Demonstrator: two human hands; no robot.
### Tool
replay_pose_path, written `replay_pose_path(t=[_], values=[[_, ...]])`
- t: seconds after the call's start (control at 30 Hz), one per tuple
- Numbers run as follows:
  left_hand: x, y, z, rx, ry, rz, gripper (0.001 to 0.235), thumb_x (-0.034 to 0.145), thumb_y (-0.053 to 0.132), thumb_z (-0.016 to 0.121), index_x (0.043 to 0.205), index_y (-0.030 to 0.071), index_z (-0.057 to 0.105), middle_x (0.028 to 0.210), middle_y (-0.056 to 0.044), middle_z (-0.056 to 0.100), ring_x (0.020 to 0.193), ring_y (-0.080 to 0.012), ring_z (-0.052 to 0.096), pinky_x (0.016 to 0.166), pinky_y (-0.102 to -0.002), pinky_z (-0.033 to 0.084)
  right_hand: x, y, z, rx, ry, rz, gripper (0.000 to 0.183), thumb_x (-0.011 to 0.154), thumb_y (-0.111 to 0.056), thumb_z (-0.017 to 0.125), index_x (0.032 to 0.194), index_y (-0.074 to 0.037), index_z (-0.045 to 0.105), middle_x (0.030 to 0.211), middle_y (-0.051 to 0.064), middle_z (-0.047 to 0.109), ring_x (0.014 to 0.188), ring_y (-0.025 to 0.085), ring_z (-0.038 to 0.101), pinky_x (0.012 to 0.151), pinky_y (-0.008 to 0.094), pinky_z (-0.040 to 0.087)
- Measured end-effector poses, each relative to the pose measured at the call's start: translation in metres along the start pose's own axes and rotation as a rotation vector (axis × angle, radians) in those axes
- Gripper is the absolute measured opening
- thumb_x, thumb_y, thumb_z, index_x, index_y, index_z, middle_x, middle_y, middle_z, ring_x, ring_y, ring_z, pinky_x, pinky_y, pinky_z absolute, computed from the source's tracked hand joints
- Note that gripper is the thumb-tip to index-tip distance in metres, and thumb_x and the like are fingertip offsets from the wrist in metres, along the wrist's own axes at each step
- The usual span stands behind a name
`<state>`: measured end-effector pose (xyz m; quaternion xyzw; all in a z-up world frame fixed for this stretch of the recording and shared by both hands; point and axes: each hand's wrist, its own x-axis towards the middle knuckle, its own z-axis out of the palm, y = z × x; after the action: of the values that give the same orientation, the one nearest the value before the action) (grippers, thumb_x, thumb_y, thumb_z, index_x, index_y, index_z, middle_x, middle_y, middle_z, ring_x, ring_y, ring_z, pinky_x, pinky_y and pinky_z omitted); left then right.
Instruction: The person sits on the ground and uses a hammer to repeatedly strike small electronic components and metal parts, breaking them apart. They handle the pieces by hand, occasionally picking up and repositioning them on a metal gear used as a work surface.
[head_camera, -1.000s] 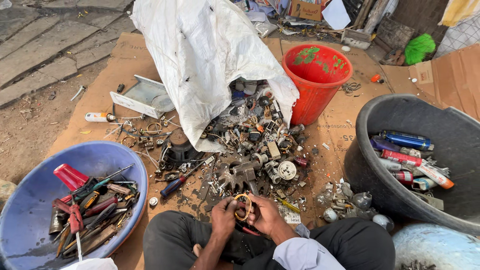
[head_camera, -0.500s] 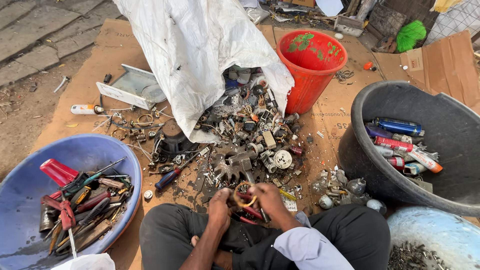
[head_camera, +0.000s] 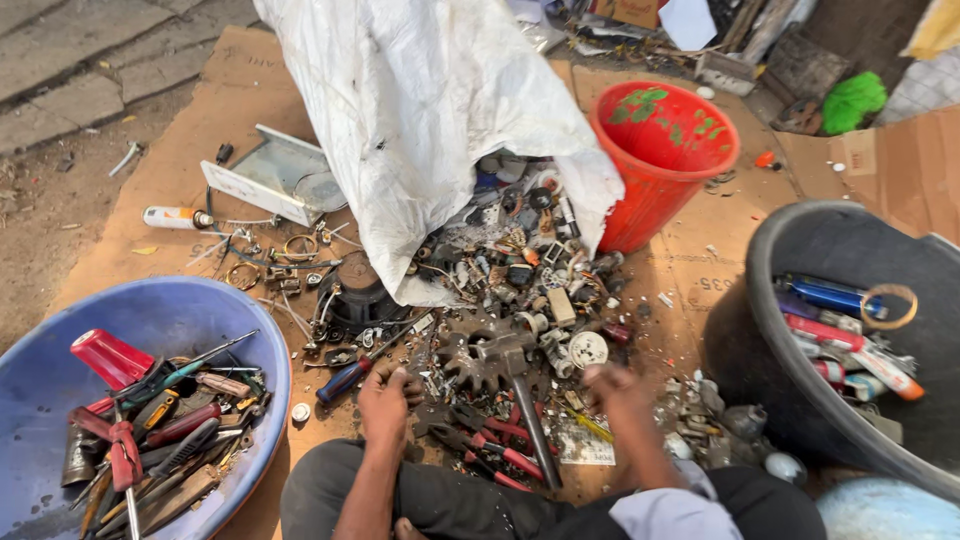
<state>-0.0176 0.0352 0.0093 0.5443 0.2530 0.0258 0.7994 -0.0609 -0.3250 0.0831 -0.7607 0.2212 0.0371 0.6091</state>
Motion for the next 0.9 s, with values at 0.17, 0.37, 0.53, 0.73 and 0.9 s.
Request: replay_pose_path(t=[0.17,0.37,0.53,0.73,0.9], values=[[0.001,-0.021,0.014,0.332,0.027,-0.205,0.018,0.098,0.012,0.060,0.113,0.006,0.065,0.086,-0.009,0.071,0.064,-0.0164,0.068,0.056,-0.031,0.057,0.036,0.000,0.061,-0.196,-0.010,-0.150,0.027,0.091,-0.018,0.070,0.114,-0.004,0.076,0.084,0.007,0.076,0.064,0.014,0.066,0.060,0.032,0.054],[0.001,-0.035,0.033,0.458,-0.029,-0.165,0.026,0.092,0.013,0.065,0.116,0.002,0.069,0.080,-0.007,0.072,0.064,-0.0142,0.069,0.056,-0.029,0.055,0.174,-0.040,0.111,-0.629,0.026,-0.500,0.029,0.096,-0.028,0.065,0.113,-0.007,0.076,0.111,0.020,0.075,0.098,0.035,0.072,0.088,0.045,0.056],[0.007,-0.032,0.037,0.487,-0.023,-0.247,0.028,0.091,0.015,0.066,0.116,0.002,0.069,0.079,-0.007,0.073,0.063,-0.0141,0.070,0.058,-0.030,0.056,0.272,-0.060,0.163,-1.072,0.054,-0.730,0.032,0.088,-0.017,0.069,0.119,-0.009,0.073,0.118,0.020,0.066,0.111,0.040,0.060,0.096,0.051,0.047],[0.015,-0.021,0.039,0.526,-0.008,-0.350,0.028,0.092,0.018,0.066,0.115,0.003,0.072,0.080,-0.006,0.074,0.065,-0.0136,0.070,0.060,-0.032,0.056,0.254,-0.087,0.177,-0.613,0.185,-0.441,0.017,0.099,-0.014,0.063,0.112,-0.011,0.073,0.104,0.010,0.075,0.098,0.025,0.064,0.088,0.041,0.053],[0.010,-0.019,0.035,0.490,-0.021,-0.248,0.029,0.092,0.022,0.067,0.111,0.002,0.073,0.083,-0.007,0.076,0.065,-0.0149,0.072,0.061,-0.031,0.056,0.139,-0.105,0.132,0.299,-0.046,0.033,0.028,0.102,-0.015,0.057,0.118,0.003,0.069,0.099,0.015,0.074,0.077,0.019,0.068,0.068,0.033,0.057]])
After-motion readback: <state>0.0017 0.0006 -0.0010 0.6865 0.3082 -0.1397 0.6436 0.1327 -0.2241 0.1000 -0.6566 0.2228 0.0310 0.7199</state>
